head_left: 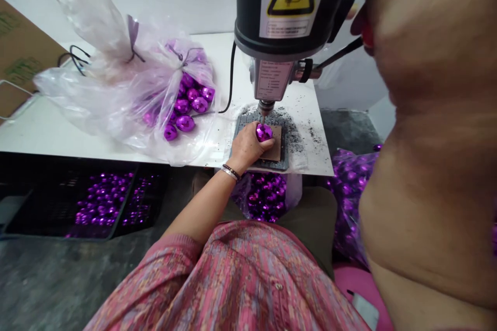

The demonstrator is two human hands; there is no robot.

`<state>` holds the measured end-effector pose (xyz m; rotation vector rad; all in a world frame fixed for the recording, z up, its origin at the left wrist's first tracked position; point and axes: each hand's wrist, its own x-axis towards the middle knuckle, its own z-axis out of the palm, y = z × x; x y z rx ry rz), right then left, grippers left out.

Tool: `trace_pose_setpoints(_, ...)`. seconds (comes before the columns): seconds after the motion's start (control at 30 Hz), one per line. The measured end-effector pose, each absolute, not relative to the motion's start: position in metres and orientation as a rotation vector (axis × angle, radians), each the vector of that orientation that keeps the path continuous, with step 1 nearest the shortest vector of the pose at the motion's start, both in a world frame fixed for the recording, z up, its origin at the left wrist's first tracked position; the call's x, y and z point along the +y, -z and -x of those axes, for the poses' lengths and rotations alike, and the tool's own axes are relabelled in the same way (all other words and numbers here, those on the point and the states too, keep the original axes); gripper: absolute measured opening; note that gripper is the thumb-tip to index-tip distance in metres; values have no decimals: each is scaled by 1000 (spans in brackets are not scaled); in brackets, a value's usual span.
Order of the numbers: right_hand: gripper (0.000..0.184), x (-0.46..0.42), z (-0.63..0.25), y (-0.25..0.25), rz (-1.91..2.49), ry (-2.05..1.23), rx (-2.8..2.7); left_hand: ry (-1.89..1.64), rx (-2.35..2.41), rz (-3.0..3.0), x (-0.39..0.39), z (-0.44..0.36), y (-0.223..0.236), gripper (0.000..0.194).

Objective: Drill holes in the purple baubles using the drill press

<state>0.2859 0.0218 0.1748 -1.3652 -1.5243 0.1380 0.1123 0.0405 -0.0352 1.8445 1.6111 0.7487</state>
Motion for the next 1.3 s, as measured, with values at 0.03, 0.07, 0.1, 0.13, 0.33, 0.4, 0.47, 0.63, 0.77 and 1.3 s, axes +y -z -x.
trace_pose_setpoints(0.03, 31, 13, -280, -168, 1461, -79, -1504, -772, 1603, -1841, 41, -112, 37, 43)
trace_pose_setpoints(0.07, 28, 5, -276, -160, 1519, -37, -1469, -795, 1593, -1836, 41, -112, 38, 43)
trace_pose_setpoints(0.1, 23, -2, -272, -150, 1539, -2, -1442, -815, 1583, -1830, 42, -112, 39, 45)
trace_pose_setpoints(0.13, 22, -7, -270, -140, 1501, -6, -1432, -827, 1574, -1824, 42, -112, 40, 46)
trace_pose_setpoints(0.33, 38, -20, -267, -97, 1325, 9, -1445, -807, 1582, -1815, 41, -111, 40, 47)
trace_pose_setpoints(0.4, 39, -19, -267, -92, 1282, 38, -1452, -788, 1589, -1821, 40, -111, 39, 44)
trace_pose_setpoints(0.47, 39, -18, -268, -88, 1244, 89, -1471, -781, 1586, -1831, 39, -111, 38, 41)
trace_pose_setpoints(0.63, 38, -16, -268, -77, 1195, 210, -1490, -784, 1596, -1846, 38, -112, 36, 40)
trace_pose_setpoints(0.77, 36, -16, -268, -65, 1226, 272, -1483, -771, 1613, -1850, 38, -114, 36, 43)
trace_pose_setpoints(1.3, 46, -1, -265, -41, 1058, 468, -1373, -742, 1684, -1904, 35, -115, 35, 40)
